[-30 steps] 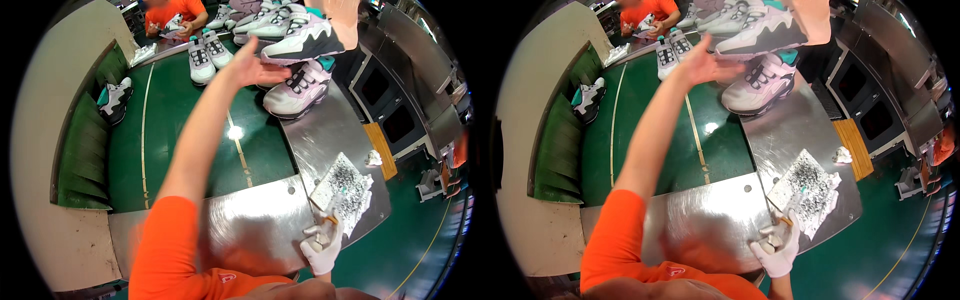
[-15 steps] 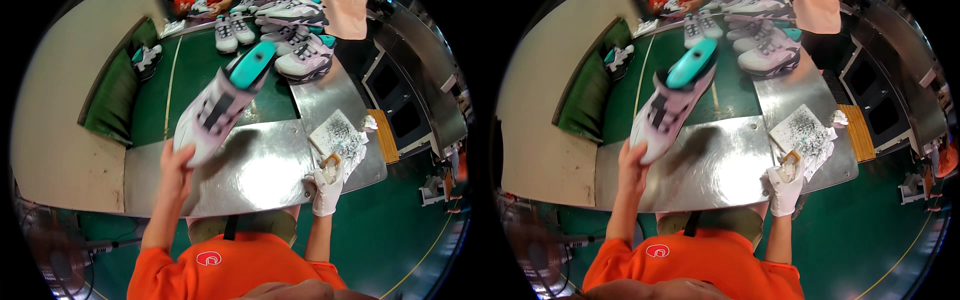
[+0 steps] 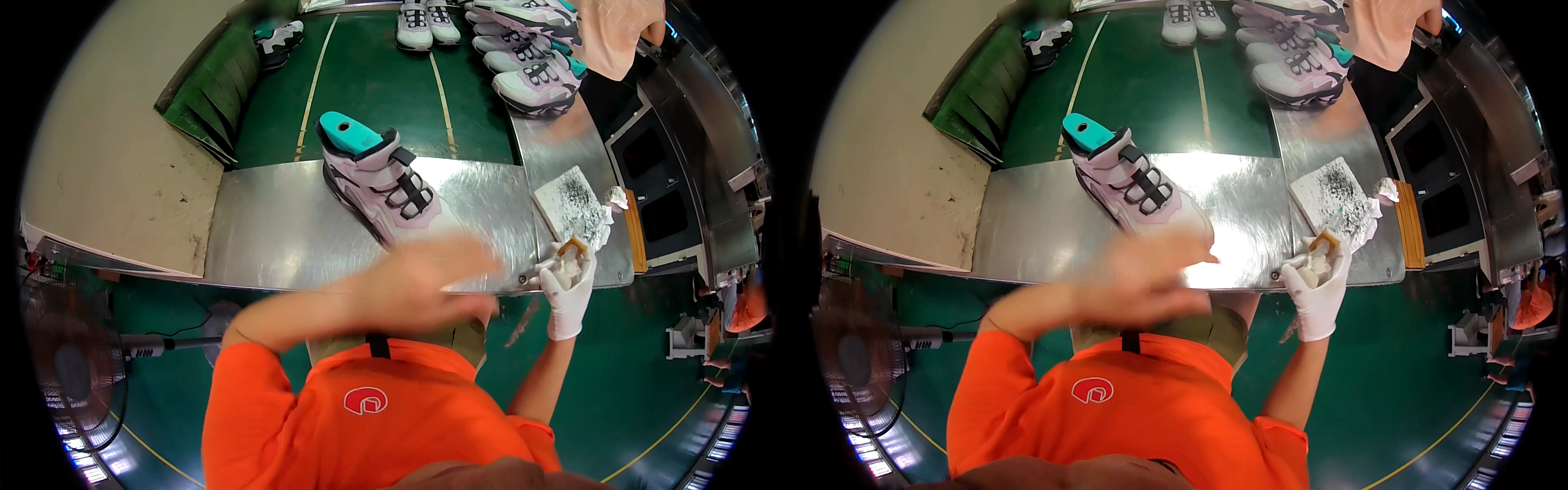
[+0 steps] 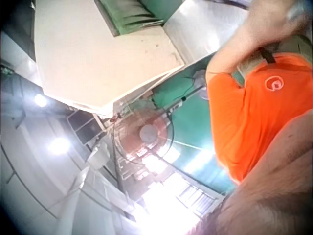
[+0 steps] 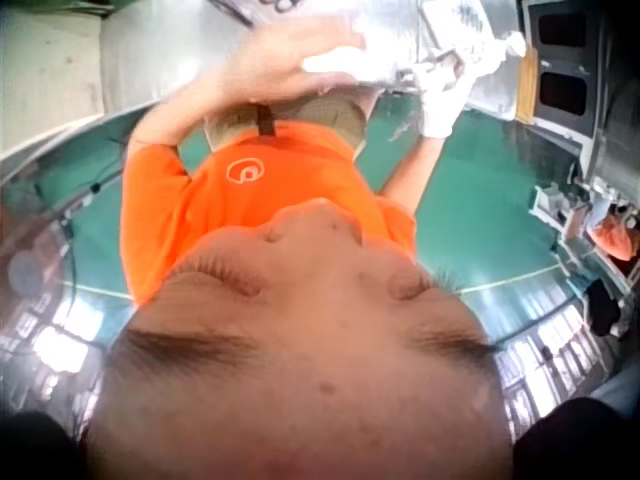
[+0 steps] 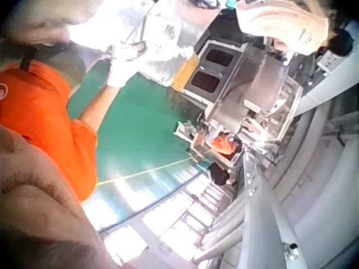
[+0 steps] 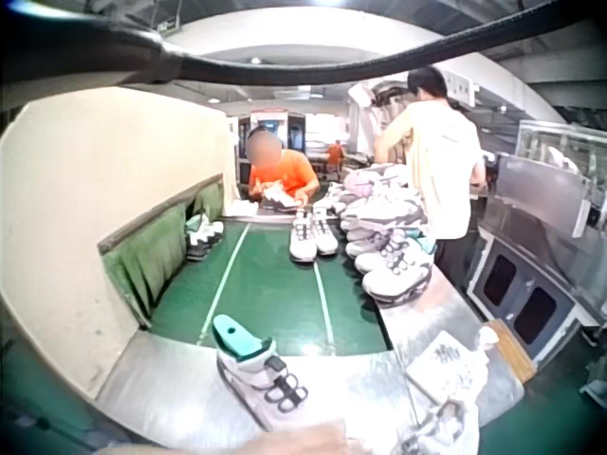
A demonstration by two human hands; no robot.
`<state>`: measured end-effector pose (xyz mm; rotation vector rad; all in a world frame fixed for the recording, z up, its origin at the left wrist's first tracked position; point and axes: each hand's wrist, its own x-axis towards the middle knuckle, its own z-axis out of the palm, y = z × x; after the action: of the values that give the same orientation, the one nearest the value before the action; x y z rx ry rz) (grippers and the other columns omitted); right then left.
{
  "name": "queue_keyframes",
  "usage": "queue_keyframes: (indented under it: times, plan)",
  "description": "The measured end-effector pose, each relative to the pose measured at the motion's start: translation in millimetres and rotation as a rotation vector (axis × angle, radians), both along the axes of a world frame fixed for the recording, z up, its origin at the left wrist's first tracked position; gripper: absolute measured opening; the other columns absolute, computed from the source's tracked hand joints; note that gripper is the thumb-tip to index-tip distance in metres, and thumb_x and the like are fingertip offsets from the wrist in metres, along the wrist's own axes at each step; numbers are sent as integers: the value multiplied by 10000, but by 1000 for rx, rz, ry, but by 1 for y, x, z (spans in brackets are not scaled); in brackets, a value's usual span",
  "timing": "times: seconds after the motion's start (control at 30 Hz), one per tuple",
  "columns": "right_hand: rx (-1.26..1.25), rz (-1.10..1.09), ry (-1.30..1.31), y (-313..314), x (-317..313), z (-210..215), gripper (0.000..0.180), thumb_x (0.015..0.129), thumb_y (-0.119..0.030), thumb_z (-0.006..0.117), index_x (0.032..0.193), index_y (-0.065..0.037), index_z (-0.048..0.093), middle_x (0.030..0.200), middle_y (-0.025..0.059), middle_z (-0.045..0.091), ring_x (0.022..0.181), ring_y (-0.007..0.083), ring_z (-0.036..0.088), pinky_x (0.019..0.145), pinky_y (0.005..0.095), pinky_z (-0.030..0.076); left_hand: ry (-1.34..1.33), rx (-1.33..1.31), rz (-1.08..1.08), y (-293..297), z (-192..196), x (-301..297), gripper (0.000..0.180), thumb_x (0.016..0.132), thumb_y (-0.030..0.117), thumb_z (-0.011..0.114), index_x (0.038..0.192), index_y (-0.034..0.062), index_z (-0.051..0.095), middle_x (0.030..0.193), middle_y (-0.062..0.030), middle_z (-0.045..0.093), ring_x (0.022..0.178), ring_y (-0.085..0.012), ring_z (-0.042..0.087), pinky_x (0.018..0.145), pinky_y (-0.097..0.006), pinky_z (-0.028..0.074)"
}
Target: The person uses a syringe to apply a clear liquid to the seams of white and pink sneakers. They hold each shoe on a metal table, inject the liquid along the edges, and then place the shoe down before picking up the next one.
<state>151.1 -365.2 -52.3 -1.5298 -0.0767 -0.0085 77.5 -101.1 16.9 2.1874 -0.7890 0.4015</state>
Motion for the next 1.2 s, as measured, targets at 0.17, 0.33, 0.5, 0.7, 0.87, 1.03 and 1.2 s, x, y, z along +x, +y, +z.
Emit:
queue_keyframes:
  times: [0.17,0.33,0.5,0.7,0.87,1.03,1.2]
  plan:
    - [-194,9,-43,-21,20,3,799,730,51,693,1439,-49,340,1117,82,555,835,121,579,692,234,507,-174,599,368,96,45,58,733,676,261,821,1306,77,494,1299,-135,553,1210,-362,522,1088,-559,334]
    - [-321,73,209,-19,19,22,545,746,38,660,1268,-11,512,998,48,583,811,82,564,689,223,497,-61,492,268,140,17,7,635,657,177,810,1200,64,502,1261,-175,549,1205,-409,522,1082,-593,341]
    - [-86,411,339,-7,2,55,612,755,-267,711,1219,78,513,905,148,635,644,183,611,587,284,511,91,230,531,125,-10,-82,392,661,59,728,998,-20,544,1214,-255,597,1122,-426,598,1040,-482,435]
    - [448,815,180,23,20,47,1109,589,-738,758,1175,158,470,958,253,641,553,267,613,466,323,519,60,324,605,100,-6,-84,350,618,153,797,919,48,652,1160,-175,660,1110,-369,632,938,-428,516]
    - [504,909,241,40,33,44,1106,570,-715,780,1173,158,471,968,258,640,567,274,618,466,328,523,-187,477,487,110,-7,-75,271,637,169,804,890,186,707,1117,-135,682,1105,-318,645,915,-423,531]
    - [489,951,297,52,40,41,1104,552,-693,803,1171,159,472,977,263,639,581,282,624,465,333,527,-104,451,524,109,-8,-79,276,634,176,810,889,172,705,1106,-145,686,1101,-339,644,925,-452,523]
    - [456,965,338,56,43,42,1103,533,-670,826,1169,159,473,987,268,638,595,289,630,465,338,531,-65,389,529,108,-11,-81,313,619,203,827,894,150,688,1104,-180,683,1105,-388,636,942,-506,511]
